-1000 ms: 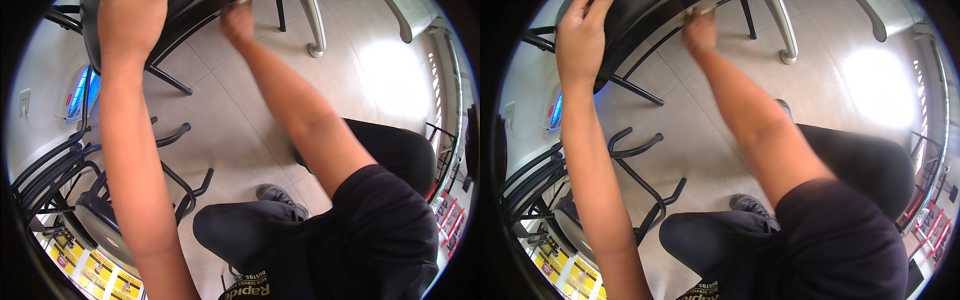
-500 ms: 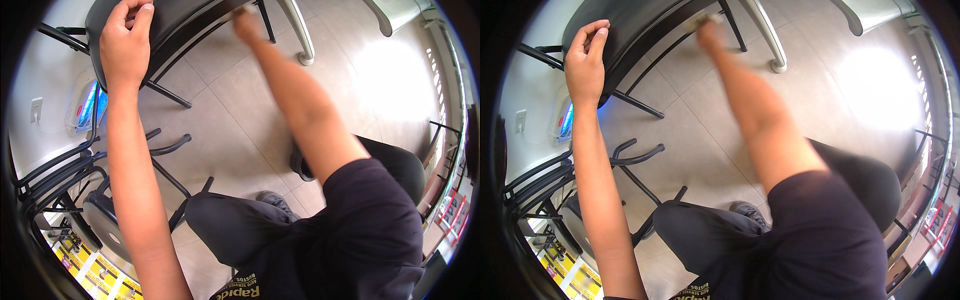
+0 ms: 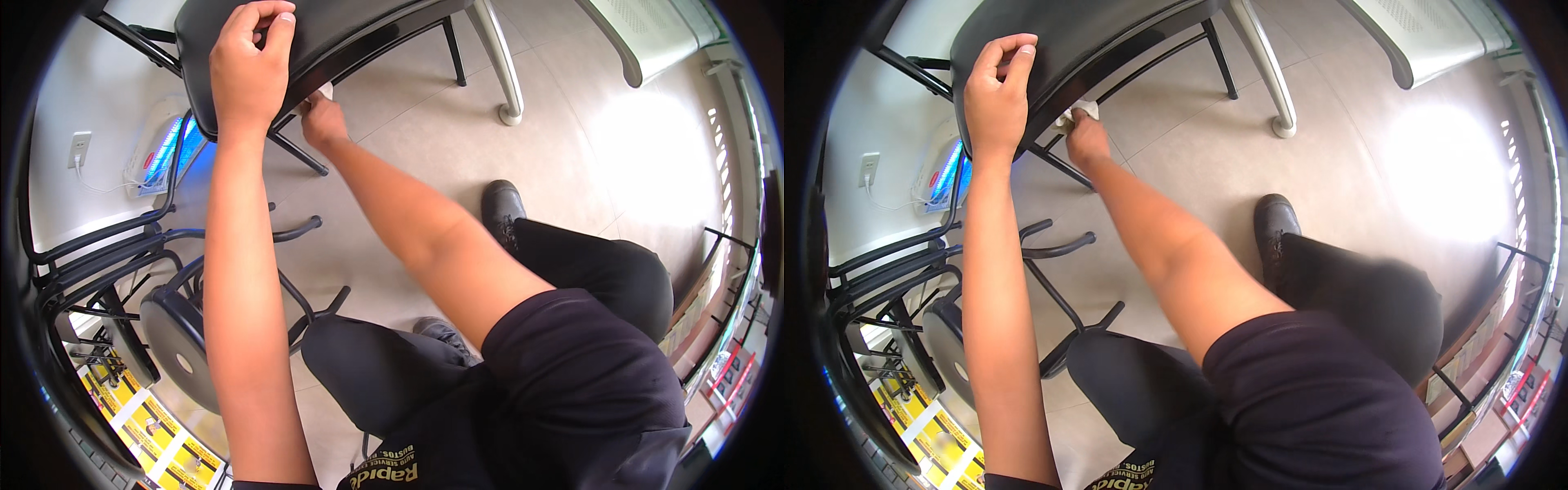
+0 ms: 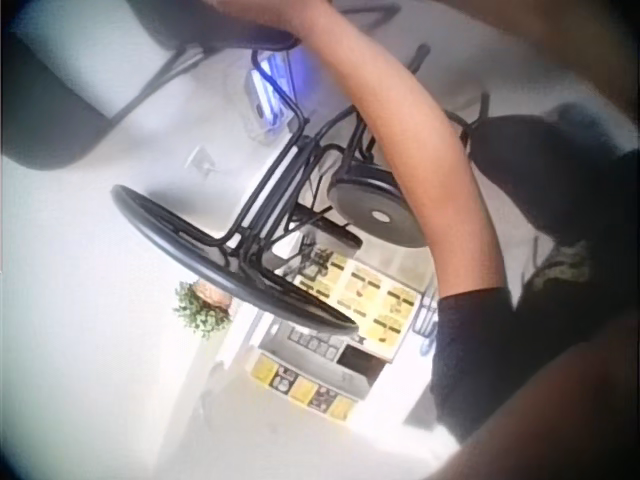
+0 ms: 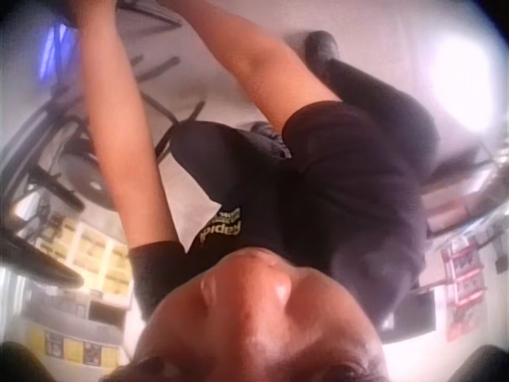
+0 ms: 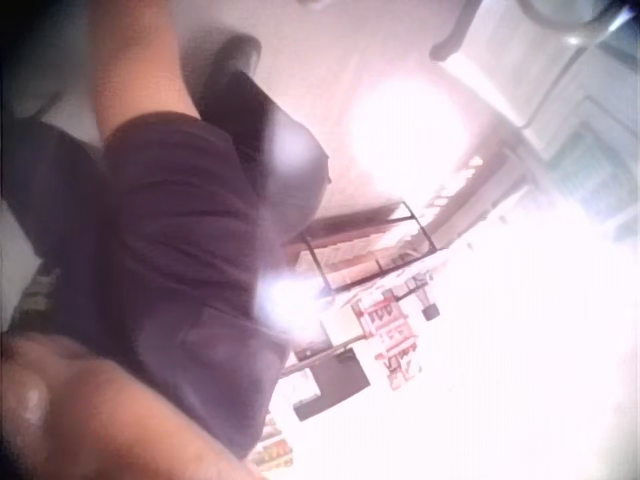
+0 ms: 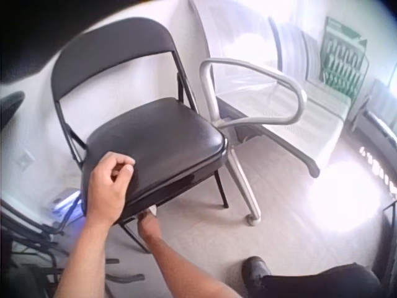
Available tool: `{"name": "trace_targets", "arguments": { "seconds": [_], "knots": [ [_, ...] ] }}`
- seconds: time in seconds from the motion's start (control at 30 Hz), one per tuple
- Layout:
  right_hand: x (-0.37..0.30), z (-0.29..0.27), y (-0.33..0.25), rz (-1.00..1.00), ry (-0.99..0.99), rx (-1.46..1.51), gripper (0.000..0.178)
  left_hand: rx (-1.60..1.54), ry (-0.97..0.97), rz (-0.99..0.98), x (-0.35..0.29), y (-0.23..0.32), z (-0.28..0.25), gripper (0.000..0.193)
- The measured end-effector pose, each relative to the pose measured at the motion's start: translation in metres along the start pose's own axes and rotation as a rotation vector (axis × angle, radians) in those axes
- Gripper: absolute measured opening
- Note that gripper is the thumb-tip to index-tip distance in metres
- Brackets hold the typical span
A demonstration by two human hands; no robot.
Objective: The person wipes the metal frame and seat of several black chairs using a white cloth. They lift and reposition each chair to access different sides, then return them to their original locations around a round table.
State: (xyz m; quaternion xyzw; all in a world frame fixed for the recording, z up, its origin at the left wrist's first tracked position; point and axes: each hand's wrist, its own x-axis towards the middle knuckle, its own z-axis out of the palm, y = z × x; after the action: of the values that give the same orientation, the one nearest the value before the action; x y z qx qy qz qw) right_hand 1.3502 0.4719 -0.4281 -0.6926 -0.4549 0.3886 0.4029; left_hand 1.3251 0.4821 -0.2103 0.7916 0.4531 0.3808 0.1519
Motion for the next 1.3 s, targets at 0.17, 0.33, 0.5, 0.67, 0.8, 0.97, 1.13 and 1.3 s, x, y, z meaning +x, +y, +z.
{"name": "trace_targets", "arguments": {
  "seconds": [0.17,0.33,0.5,0.67,0.8,0.97,1.13,1.3],
  "knots": [
    [0.059,-0.086,0.078,-0.078,0.100,-0.279,0.039,-0.027,0.001,0.051,0.001,-0.002,-0.006,0.022],
    [0.108,-0.225,0.106,-0.037,0.359,-0.198,0.033,-0.061,-0.026,-0.020,0.000,-0.004,-0.008,0.024],
    [0.083,-0.187,0.108,-0.136,0.512,-0.153,0.038,-0.127,-0.003,0.006,-0.002,-0.004,-0.005,0.026],
    [0.039,-0.057,0.088,-0.211,0.275,-0.162,0.040,-0.108,-0.020,-0.073,0.000,0.002,-0.001,0.025],
    [0.021,-0.034,0.052,-0.246,0.079,-0.262,0.037,-0.090,-0.026,-0.091,-0.004,-0.004,-0.008,0.025],
    [0.072,-0.147,0.089,-0.345,-0.044,-0.711,0.052,-0.128,-0.020,0.004,0.002,0.000,-0.004,0.024],
    [0.084,-0.218,0.102,-0.088,0.223,-0.691,0.059,-0.177,0.062,0.042,0.000,0.011,-0.006,0.018],
    [0.069,-0.130,0.079,-0.035,0.272,-0.814,0.056,-0.295,0.100,0.063,0.003,0.005,-0.005,0.018]
  ]
}}
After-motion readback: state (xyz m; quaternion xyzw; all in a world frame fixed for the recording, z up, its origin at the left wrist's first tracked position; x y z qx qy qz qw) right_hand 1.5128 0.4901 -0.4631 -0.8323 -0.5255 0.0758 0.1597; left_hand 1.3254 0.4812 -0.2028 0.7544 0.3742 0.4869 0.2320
